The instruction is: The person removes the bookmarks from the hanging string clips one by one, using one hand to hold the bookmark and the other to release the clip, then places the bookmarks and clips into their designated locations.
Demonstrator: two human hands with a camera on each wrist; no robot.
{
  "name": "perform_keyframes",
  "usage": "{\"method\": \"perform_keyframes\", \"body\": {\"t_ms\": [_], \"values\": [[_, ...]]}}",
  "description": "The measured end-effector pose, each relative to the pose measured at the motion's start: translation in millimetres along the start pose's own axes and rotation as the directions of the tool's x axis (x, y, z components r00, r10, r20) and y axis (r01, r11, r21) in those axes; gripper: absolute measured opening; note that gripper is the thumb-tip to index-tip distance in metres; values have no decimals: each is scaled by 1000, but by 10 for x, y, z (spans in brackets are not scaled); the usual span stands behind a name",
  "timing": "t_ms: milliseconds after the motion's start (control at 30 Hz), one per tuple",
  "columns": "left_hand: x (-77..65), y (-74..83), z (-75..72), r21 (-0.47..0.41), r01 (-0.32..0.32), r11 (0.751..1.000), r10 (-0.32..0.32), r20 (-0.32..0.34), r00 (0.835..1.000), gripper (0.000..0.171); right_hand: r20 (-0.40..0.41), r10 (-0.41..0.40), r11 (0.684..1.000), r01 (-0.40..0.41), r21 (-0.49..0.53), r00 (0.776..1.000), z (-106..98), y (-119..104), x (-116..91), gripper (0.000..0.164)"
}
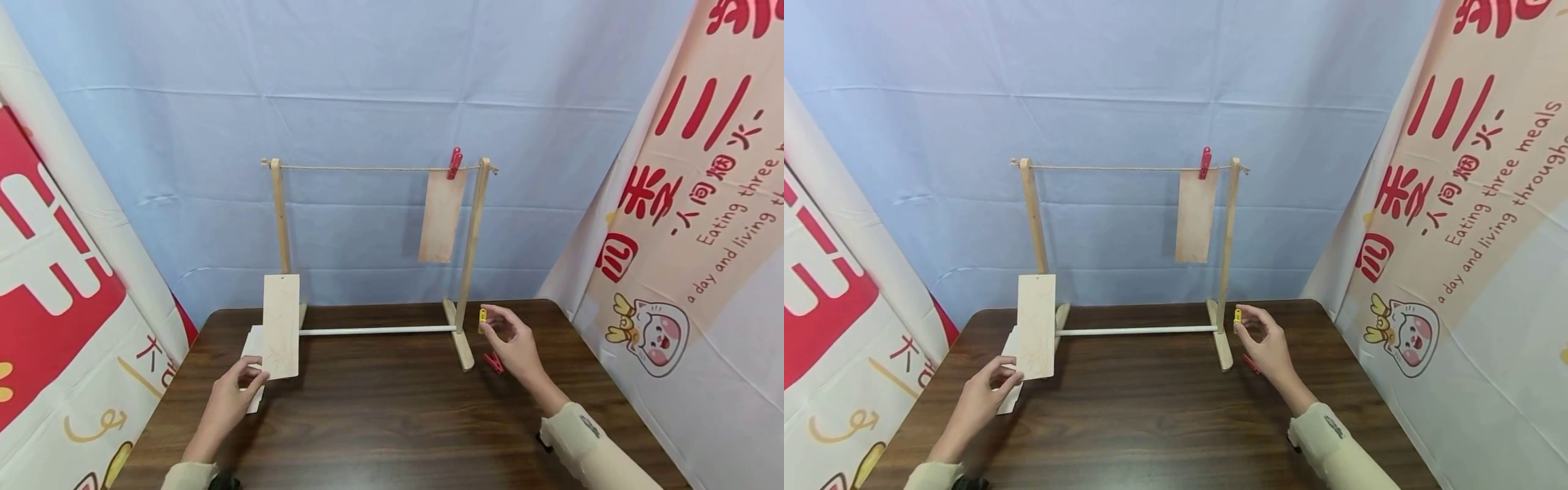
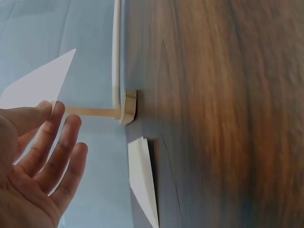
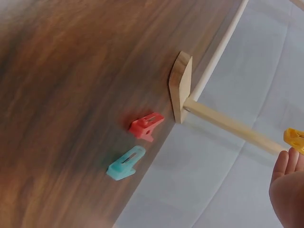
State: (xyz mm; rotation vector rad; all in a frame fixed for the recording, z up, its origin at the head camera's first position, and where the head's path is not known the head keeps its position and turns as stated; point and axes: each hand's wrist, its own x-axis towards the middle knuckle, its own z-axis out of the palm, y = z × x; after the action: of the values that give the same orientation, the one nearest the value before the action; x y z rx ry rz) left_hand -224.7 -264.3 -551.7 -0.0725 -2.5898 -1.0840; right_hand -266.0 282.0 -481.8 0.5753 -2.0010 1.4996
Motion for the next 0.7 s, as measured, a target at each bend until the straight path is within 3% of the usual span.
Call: {"method": "perform_keyframes", "body": {"t_ms": [267,500,700], "values": [[-53,-80,-87,11,-18,1000,18,-14,1000,24,7,-17,1000,17,-17,1000,-132,375,-109,41],[-110,-140,-170,43,-3,999,4,-3,1000,25,4,19,996,-19,-85,1000,-171,352,-188,40],[-170,-190,-226,39,-18,999,19,-16,1000,25,8,26,996,-26,-81,1000,-172,143,-206,37]]}}
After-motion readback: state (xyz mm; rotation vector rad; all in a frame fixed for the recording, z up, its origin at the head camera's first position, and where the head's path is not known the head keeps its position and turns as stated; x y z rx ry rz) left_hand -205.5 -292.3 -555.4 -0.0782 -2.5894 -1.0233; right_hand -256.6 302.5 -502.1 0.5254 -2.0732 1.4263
